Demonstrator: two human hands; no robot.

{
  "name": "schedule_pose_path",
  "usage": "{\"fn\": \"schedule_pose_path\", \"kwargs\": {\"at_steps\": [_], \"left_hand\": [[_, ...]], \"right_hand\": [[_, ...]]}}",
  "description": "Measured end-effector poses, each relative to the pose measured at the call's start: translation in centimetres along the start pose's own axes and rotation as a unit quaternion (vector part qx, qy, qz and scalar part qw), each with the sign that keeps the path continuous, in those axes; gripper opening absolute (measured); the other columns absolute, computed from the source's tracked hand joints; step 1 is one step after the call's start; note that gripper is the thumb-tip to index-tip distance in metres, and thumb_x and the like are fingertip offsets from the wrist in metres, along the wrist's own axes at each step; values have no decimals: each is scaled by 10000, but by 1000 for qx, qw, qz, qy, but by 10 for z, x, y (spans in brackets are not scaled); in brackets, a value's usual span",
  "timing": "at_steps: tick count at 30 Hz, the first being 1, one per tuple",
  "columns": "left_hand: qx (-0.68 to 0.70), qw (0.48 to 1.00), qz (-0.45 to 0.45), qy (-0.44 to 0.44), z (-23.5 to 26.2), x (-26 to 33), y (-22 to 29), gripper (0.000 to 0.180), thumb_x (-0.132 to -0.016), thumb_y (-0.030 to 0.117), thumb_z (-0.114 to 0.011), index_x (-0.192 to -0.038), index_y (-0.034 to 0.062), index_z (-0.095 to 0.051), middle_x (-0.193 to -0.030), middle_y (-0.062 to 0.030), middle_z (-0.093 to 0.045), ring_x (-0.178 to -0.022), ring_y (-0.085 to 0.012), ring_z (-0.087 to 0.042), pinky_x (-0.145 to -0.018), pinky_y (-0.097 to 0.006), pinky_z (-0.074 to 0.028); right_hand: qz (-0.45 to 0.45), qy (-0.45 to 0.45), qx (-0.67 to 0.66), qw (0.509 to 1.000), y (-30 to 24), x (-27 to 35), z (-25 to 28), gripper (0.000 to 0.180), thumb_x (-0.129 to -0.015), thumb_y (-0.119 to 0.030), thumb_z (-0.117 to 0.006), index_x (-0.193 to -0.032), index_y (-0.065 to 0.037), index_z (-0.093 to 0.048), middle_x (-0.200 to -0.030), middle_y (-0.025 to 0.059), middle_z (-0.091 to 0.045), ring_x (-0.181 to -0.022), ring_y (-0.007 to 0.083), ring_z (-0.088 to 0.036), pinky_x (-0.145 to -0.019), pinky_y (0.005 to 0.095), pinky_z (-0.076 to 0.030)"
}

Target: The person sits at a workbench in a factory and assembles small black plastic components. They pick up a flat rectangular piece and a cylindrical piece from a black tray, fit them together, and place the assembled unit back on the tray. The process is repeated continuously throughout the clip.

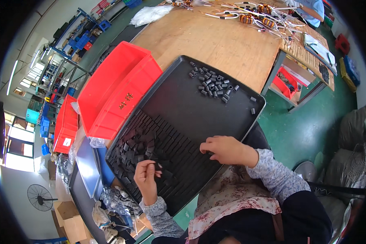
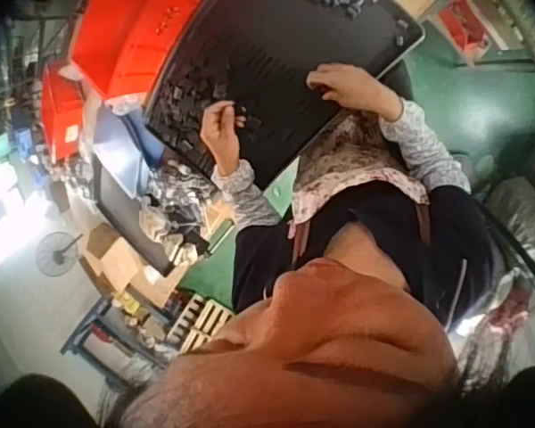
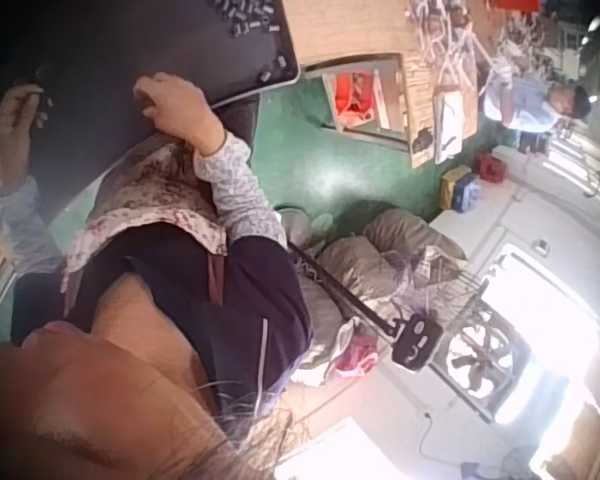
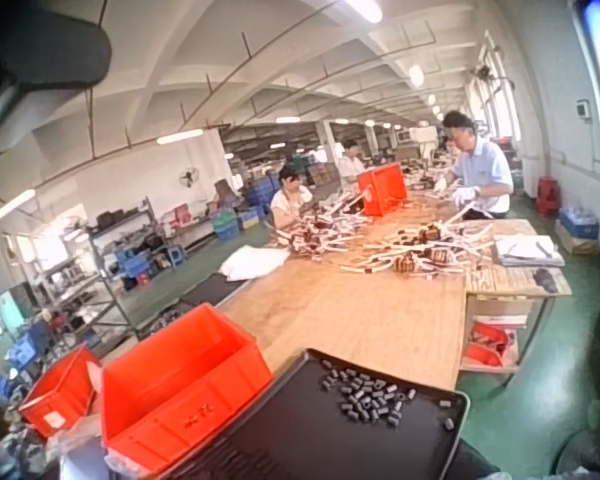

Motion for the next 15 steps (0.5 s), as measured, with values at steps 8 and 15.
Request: {"fn": "schedule_pose_path", "kwargs": {"at_steps": [8,15], "left_hand": [[174,963,79,-188,-82,9,-18,111,-891,-23,-650,-934,-9,-548,-1021,-172,-671,-724,-137,-643,-650,-259,-550],[177,960,91,-194,-101,17,-35,247,-861,26,-724,-1078,-38,-628,-978,-126,-690,-740,-140,-653,-722,-256,-548]], "right_hand": [[-4,89,-23,996,3,14,14,210,-746,-39,-734,-858,-66,-558,-912,100,-585,-932,319,-573,-798,421,-475],[-32,107,-72,991,16,23,11,248,-725,-12,-748,-895,-37,-569,-842,120,-593,-819,303,-613,-728,399,-497]]}}
Point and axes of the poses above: each hand's wrist, its own x-axis away from the middle knuckle, its own z-axis out of the back of the hand, y = z × x, the point moved 9 cm from there along -x, towards the middle knuckle
